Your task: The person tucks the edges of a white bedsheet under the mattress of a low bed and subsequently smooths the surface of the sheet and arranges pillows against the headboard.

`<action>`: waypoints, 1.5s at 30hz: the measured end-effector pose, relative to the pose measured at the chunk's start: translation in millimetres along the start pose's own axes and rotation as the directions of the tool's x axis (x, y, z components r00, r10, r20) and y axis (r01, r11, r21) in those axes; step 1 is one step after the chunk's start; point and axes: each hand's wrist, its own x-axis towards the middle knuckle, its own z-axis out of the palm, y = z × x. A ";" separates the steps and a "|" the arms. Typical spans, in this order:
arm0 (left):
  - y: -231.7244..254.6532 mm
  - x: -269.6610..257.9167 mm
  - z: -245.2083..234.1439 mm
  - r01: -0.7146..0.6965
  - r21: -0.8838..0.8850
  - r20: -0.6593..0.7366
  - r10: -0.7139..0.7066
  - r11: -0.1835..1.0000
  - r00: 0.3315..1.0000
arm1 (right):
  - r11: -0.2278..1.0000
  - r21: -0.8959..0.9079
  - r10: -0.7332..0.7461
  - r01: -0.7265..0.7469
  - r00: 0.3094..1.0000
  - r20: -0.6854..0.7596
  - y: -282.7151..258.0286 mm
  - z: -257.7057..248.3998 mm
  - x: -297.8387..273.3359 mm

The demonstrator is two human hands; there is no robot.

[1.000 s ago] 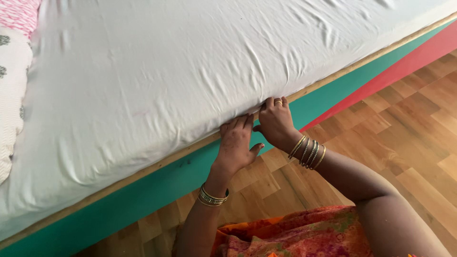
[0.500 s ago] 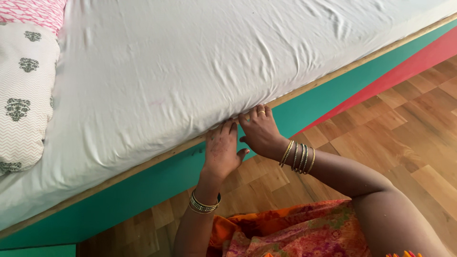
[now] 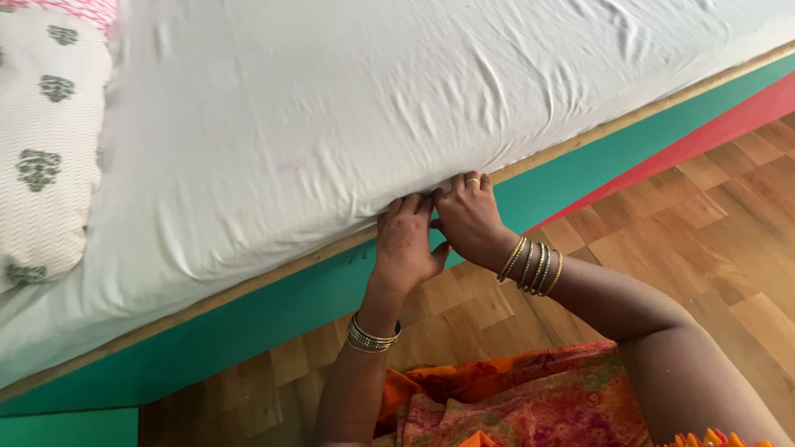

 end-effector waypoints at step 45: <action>-49.5 -62.2 -76.9 0.350 0.480 0.181 -0.481 0.805 0.858 | 0.945 0.113 -0.315 0.308 0.948 0.051 -72.6 -12.8 -13.9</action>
